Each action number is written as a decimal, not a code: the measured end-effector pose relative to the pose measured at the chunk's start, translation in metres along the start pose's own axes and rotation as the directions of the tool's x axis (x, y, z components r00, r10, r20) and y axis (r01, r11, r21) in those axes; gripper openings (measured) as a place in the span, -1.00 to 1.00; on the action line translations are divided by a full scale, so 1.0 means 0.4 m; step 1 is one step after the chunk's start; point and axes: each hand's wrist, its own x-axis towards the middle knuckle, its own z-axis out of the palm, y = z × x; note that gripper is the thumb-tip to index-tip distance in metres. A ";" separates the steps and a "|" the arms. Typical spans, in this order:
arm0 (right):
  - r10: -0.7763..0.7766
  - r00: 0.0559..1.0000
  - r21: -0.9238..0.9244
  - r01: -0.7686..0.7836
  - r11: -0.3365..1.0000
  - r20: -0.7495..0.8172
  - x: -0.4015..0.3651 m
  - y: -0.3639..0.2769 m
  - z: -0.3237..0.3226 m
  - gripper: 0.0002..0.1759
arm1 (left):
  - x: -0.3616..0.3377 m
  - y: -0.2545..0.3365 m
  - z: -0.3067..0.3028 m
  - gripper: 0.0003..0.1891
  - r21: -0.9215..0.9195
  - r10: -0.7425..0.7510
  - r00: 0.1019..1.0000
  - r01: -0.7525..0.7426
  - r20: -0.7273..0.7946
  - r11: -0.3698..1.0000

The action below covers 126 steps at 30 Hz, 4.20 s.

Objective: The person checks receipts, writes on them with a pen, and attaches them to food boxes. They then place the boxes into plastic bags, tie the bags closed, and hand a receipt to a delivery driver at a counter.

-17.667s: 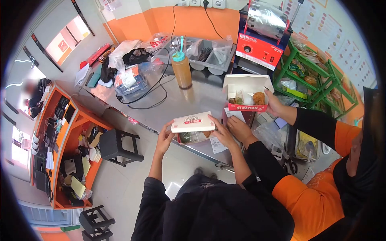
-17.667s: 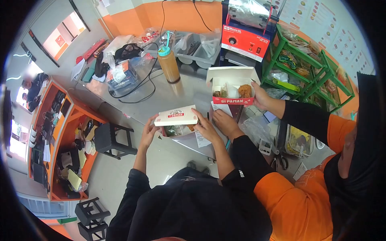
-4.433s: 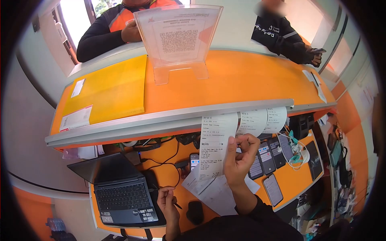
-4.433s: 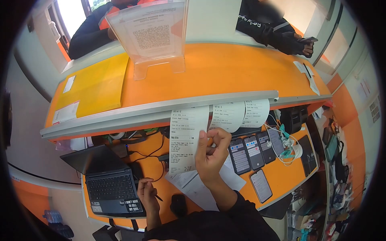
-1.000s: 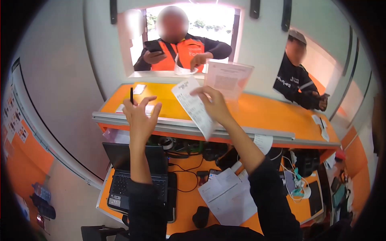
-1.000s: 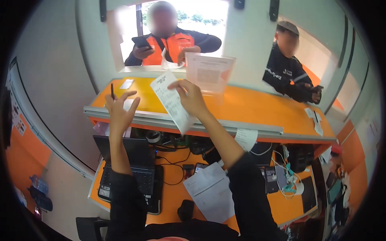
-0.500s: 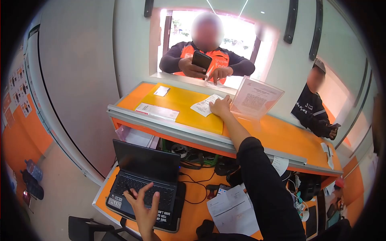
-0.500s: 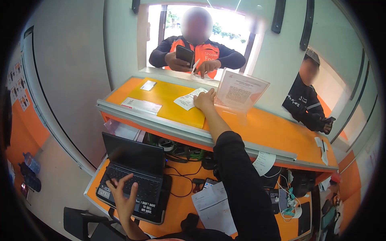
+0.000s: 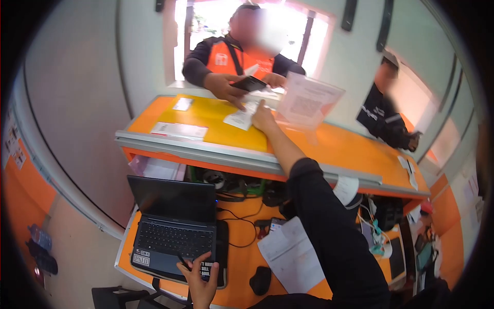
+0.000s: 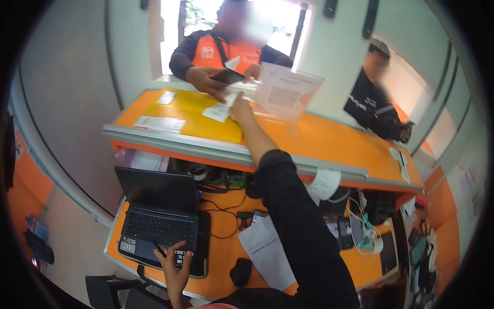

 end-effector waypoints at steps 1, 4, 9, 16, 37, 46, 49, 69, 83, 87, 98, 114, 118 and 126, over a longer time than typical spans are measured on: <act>-0.025 1.000 -0.011 0.025 1.000 -0.010 0.002 0.007 0.022 -0.25 | -0.009 0.010 -0.002 -0.70 0.001 -0.012 1.000 0.012 -0.005 1.000; -0.221 0.973 0.405 0.227 0.885 -0.062 -0.061 -0.025 -0.010 -0.64 | -0.045 0.038 0.011 -0.69 -0.158 0.045 0.999 -0.044 0.000 0.986; -0.087 0.929 0.605 0.304 0.736 -0.360 -0.520 -0.068 -0.187 -0.94 | -0.181 0.137 0.092 -0.66 -0.319 0.188 0.981 -0.190 -0.037 0.929; 0.194 0.971 0.561 -0.238 0.793 0.137 -1.777 0.198 -0.726 -0.51 | -0.642 0.305 0.357 -0.65 -0.684 0.736 0.450 -0.311 0.506 0.661; 0.457 -0.545 0.691 -0.676 0.257 -0.703 -4.021 0.482 -1.725 -0.70 | -2.981 0.636 0.790 -0.71 -0.463 0.405 -0.840 0.217 0.360 0.860; 0.101 -0.489 0.499 -0.851 0.163 -0.866 -4.794 0.873 -2.157 -0.78 | -3.992 0.958 1.009 -0.80 -0.305 0.493 -0.613 0.391 0.617 0.868; 0.051 -0.448 0.451 -0.889 0.077 -0.892 -4.971 0.990 -2.312 -0.79 | -4.227 0.988 1.084 -0.71 -0.450 0.569 -0.466 0.349 0.678 0.822; 0.500 -0.215 0.459 -0.773 0.437 -0.839 -5.264 1.256 -2.528 -0.76 | -4.519 0.933 1.132 -0.67 -0.596 0.587 -0.350 0.093 0.731 0.798; 0.642 -0.029 0.490 -0.672 0.555 -0.766 -5.280 1.177 -2.555 -0.38 | -4.479 1.023 1.054 -0.46 -0.699 0.621 -0.549 0.090 0.560 0.710; 0.650 -0.049 0.533 -0.621 0.575 -0.758 -5.305 1.202 -2.530 -0.47 | -4.485 1.004 1.088 -0.50 -0.808 0.714 -0.515 0.067 0.474 0.585; 0.568 0.335 -0.015 -0.870 0.493 -0.752 -5.349 1.166 -2.512 -0.54 | -4.468 0.937 1.132 -0.67 -0.878 0.685 -0.563 -0.177 0.461 0.445; 0.490 0.344 -0.268 -0.938 0.220 -0.801 -5.239 1.116 -2.483 -0.70 | -4.557 1.032 1.152 -0.44 -0.975 0.582 -0.807 -0.198 0.103 -0.102; 0.512 -0.139 0.204 -0.976 0.072 -0.847 -5.188 1.123 -2.329 -0.67 | -4.556 1.040 1.162 -0.38 -0.979 0.544 -0.830 -0.191 0.121 -0.074; 0.573 -0.509 0.509 -0.842 -0.178 -0.643 -5.148 1.211 -2.330 -0.66 | -4.560 1.032 1.190 -0.39 -0.986 0.554 -0.828 -0.149 0.085 -0.072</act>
